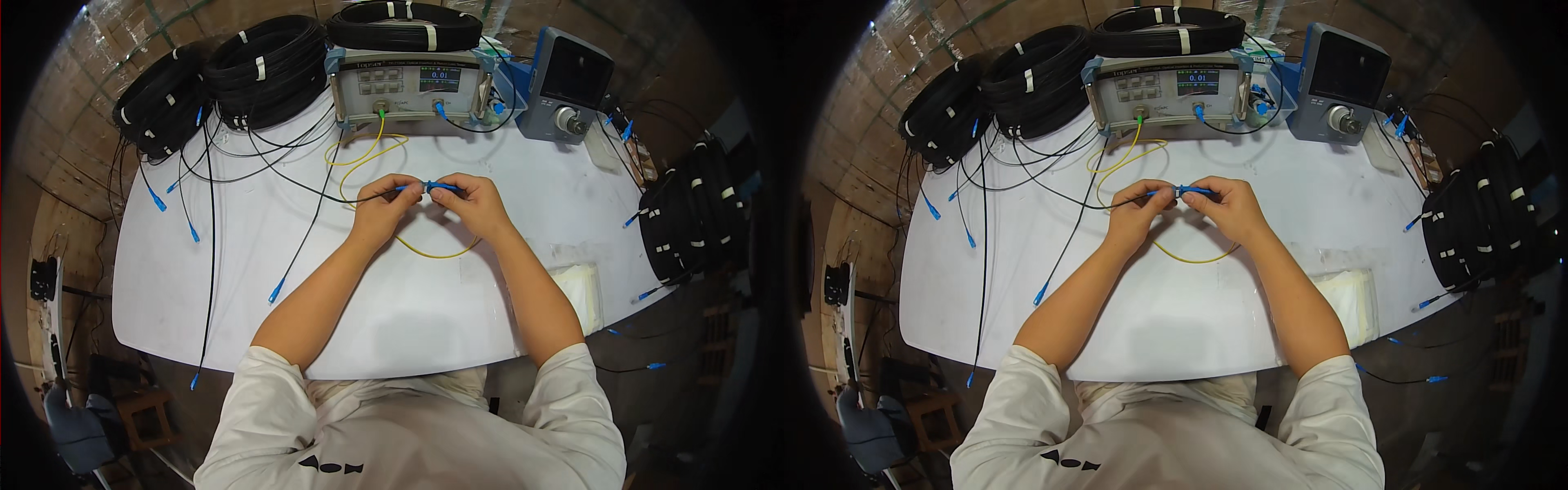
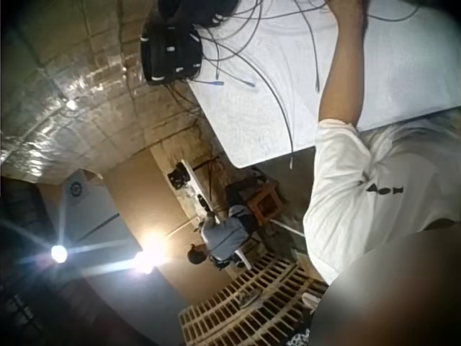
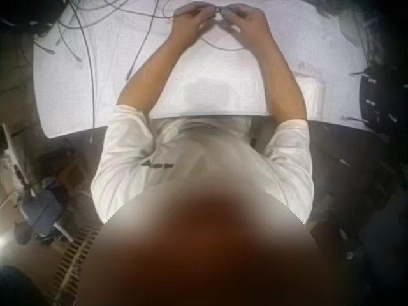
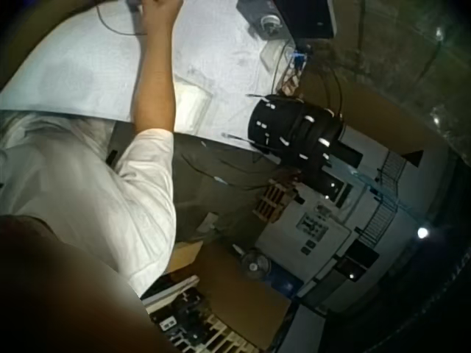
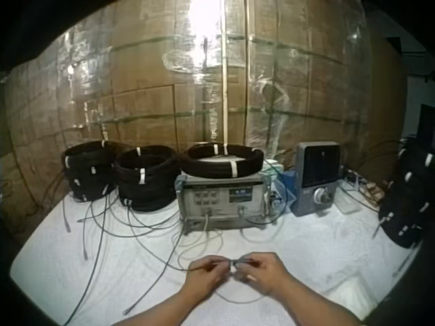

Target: Testing the signal and connectivity of optical fiber cables using an optical power meter and visual fault locator.

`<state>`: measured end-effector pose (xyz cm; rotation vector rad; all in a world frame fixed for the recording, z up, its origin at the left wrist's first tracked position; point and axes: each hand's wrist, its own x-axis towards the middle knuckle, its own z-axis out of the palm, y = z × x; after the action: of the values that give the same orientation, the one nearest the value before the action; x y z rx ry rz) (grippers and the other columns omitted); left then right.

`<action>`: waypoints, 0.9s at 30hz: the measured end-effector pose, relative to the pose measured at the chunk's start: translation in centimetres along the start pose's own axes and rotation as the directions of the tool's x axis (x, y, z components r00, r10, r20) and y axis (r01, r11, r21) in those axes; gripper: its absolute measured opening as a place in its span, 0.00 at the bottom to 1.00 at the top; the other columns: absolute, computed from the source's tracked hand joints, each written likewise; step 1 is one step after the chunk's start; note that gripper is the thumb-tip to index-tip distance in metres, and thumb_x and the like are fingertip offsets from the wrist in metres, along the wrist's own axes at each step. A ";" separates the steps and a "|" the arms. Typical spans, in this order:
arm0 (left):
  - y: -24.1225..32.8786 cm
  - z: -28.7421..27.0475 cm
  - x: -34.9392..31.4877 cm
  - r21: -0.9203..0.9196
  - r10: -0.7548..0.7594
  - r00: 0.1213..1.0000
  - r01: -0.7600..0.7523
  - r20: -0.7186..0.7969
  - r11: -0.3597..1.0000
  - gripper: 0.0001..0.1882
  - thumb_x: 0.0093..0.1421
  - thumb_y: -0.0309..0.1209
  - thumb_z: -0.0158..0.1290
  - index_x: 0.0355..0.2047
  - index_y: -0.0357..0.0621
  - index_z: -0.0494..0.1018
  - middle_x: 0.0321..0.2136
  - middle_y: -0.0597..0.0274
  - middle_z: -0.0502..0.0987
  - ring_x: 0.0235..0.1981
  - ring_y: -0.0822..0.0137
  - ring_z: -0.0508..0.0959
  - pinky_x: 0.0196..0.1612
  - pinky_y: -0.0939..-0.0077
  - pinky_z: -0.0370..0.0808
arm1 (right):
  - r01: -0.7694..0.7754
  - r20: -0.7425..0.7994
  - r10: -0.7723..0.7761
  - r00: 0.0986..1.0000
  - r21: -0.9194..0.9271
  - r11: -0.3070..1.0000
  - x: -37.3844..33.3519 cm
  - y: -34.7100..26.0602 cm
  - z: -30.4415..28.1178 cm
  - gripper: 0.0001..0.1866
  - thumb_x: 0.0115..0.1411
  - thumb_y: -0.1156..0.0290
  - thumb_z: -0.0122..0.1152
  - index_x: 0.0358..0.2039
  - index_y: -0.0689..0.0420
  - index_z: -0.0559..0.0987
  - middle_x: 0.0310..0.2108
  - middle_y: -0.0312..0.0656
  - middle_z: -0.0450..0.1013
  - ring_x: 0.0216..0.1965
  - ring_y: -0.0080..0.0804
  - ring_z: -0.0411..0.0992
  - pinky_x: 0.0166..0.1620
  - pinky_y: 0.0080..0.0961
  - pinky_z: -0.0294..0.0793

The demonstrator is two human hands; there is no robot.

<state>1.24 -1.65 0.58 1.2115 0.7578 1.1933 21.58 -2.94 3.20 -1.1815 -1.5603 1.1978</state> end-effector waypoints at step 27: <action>0.6 -1.8 0.8 -0.143 -0.153 0.967 0.184 0.203 0.972 0.10 0.63 0.29 0.60 0.40 0.35 0.78 0.34 0.59 0.81 0.36 0.69 0.81 0.43 0.75 0.79 | 0.000 0.030 -0.003 1.000 0.096 0.995 -0.4 0.2 0.3 0.11 0.62 0.65 0.67 0.37 0.61 0.84 0.26 0.35 0.79 0.29 0.19 0.74 0.34 0.18 0.72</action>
<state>-0.39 -0.41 0.84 1.0863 0.5964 0.9629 21.45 -3.40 2.97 -1.1045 -1.5077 1.2804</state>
